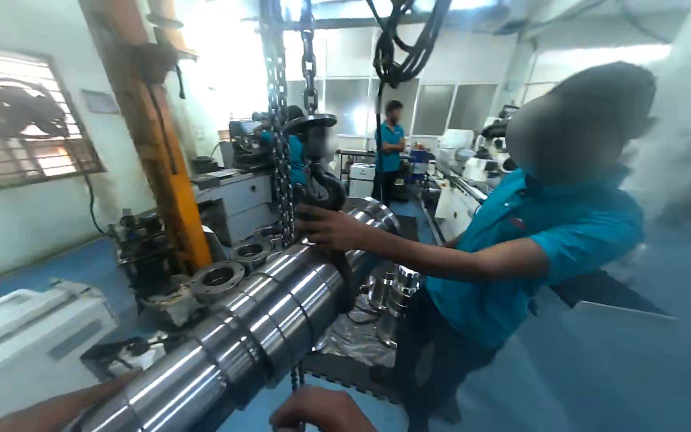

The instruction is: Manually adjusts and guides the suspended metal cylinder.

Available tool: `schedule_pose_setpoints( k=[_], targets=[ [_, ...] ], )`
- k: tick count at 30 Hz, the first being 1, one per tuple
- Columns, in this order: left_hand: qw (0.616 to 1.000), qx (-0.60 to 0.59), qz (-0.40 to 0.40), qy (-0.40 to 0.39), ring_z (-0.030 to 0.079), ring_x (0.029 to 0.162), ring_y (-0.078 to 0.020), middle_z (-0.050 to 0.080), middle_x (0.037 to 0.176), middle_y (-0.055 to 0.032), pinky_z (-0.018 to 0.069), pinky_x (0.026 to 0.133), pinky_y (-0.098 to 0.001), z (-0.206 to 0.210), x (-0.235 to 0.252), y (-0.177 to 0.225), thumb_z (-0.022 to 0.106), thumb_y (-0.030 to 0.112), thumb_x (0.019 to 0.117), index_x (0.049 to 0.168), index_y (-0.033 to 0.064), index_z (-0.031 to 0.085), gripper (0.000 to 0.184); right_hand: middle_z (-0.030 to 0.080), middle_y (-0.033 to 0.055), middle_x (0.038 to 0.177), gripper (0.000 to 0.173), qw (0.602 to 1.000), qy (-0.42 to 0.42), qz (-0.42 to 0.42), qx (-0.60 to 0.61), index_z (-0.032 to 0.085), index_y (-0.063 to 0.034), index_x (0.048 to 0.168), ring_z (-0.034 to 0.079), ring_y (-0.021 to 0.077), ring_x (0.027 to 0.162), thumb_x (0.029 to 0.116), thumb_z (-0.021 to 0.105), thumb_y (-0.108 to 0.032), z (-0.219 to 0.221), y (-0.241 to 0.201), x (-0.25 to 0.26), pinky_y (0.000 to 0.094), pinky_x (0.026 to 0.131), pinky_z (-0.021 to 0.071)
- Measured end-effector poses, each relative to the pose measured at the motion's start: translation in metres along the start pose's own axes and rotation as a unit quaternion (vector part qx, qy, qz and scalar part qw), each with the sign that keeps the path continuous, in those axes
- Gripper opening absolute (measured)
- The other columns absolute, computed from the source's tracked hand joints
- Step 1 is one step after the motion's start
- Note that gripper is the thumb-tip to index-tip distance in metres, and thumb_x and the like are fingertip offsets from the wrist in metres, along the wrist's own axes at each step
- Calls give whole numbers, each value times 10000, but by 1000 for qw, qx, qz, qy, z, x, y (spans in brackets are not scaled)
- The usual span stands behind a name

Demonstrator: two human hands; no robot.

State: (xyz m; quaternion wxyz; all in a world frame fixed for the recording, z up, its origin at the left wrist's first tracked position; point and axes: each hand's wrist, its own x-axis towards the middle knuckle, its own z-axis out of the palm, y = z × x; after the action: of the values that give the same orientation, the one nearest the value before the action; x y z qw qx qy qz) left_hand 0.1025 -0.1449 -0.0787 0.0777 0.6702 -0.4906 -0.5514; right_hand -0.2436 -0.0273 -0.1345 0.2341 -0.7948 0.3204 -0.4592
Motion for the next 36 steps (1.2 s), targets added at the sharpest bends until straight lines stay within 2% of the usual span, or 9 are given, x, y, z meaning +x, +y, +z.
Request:
schedule_pose_setpoints(
  k=[3, 7, 10, 13, 18, 23, 28, 32, 36],
  targets=[
    [998, -18, 18, -52, 633, 749, -115, 643, 947, -1, 557, 612, -316, -20, 19, -8, 278, 637, 1043, 1241, 237, 559, 528, 699, 193, 1056, 187, 995, 28, -93, -30, 699, 61, 1103, 698, 255, 980, 986, 611, -54, 5, 1, 53, 375, 892, 583],
    [999, -46, 11, -6, 626, 718, -125, 636, 922, -16, 550, 597, -311, -27, 10, -3, 292, 614, 1051, 1245, 222, 555, 510, 714, 163, 1146, 201, 979, 19, -155, -130, 723, 15, 1094, 670, 309, 1120, 955, 600, -62, 22, 12, 118, 453, 985, 533],
    [998, -39, 7, 49, 625, 669, -144, 636, 881, -40, 549, 561, -327, -33, 6, 1, 366, 631, 1030, 1244, 200, 566, 522, 692, 183, 1166, 242, 974, -77, -103, -189, 701, 23, 1151, 634, 343, 1164, 962, 558, -27, 33, 10, 162, 498, 1031, 473],
    [996, -53, 14, 75, 632, 651, -178, 642, 895, -72, 552, 541, -345, -43, 1, 0, 399, 654, 1009, 1251, 187, 575, 555, 673, 142, 1224, 276, 944, -182, -41, -272, 666, -43, 1243, 600, 304, 1214, 994, 564, -104, 43, -1, 205, 484, 1069, 434],
    [981, -132, 84, 118, 615, 587, -172, 638, 800, -71, 537, 501, -341, -40, -16, -8, 331, 657, 1021, 1163, 164, 599, 579, 691, 166, 1191, 306, 929, -229, 38, -287, 646, -65, 1271, 644, 345, 1161, 1060, 494, -227, 43, -19, 247, 573, 957, 505],
    [899, -318, 196, 228, 636, 607, -160, 643, 787, -47, 567, 546, -333, -2, -40, -24, 338, 571, 1063, 1138, 154, 613, 506, 699, 154, 1170, 295, 905, -235, 72, -347, 651, -106, 1246, 646, 336, 1144, 1070, 471, -259, 48, -36, 251, 554, 983, 479],
    [797, -407, 295, 334, 559, 493, -96, 627, 734, -26, 499, 432, -246, 38, -37, -46, 461, 260, 1087, 1186, 65, 556, 239, 707, 151, 1100, 257, 897, -221, 56, -378, 663, -100, 1196, 667, 337, 1080, 1038, 519, -242, 47, -44, 256, 543, 922, 502],
    [783, -391, 264, 406, 600, 647, -98, 609, 910, -63, 541, 562, -279, 63, -12, -64, 535, 171, 1043, 1356, 9, 459, 360, 705, 155, 1067, 261, 892, -216, 62, -393, 658, -101, 1163, 671, 343, 1062, 1054, 476, -254, 47, -51, 257, 546, 893, 503],
    [796, -447, 286, 291, 645, 843, -121, 632, 1035, -66, 567, 719, -307, 73, 16, -83, 377, 300, 1102, 1423, 53, 417, 406, 704, 156, 1038, 287, 884, -212, 64, -411, 659, -106, 1163, 676, 343, 1043, 1068, 446, -273, 46, -58, 259, 537, 873, 510]
  ],
)
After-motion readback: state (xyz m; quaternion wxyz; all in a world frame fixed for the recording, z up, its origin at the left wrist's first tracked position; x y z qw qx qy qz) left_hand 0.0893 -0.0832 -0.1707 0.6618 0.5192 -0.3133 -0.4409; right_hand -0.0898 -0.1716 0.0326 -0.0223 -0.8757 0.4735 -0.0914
